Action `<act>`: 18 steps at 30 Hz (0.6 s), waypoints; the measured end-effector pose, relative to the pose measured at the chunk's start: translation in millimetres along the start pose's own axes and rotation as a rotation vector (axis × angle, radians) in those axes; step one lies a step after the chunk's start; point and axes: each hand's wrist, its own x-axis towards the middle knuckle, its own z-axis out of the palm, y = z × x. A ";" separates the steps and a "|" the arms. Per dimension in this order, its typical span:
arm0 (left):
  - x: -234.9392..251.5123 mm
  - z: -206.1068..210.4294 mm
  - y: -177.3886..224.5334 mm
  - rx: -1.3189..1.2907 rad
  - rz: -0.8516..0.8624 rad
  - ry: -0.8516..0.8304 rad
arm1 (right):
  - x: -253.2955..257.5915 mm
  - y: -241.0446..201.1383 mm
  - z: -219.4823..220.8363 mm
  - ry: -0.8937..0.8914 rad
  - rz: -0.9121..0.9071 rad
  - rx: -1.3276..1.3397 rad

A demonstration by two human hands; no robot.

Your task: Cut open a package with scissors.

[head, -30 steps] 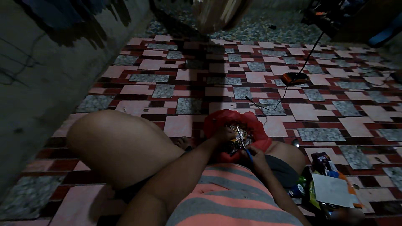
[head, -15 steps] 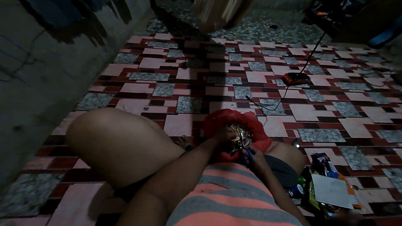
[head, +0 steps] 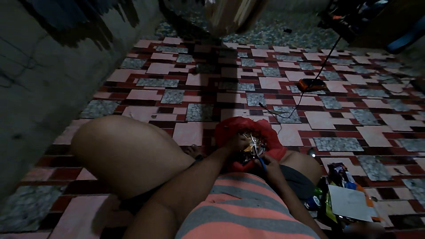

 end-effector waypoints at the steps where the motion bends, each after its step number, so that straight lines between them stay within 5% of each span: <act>1: -1.7 -1.1 2.3 -0.024 -0.012 0.014 | 1.2 0.0 -0.2 0.010 0.022 0.018; 5: -1.9 -2.5 0.5 -0.142 -0.052 0.110 | 1.8 -7.8 1.5 0.084 0.133 0.146; 10: -0.3 3.6 -2.5 -0.444 -0.095 0.134 | 0.9 -3.3 0.4 -0.008 0.079 0.069; 18: -3.0 7.0 -0.9 -0.541 -0.152 0.105 | -2.8 -7.5 0.8 -0.070 0.055 -0.019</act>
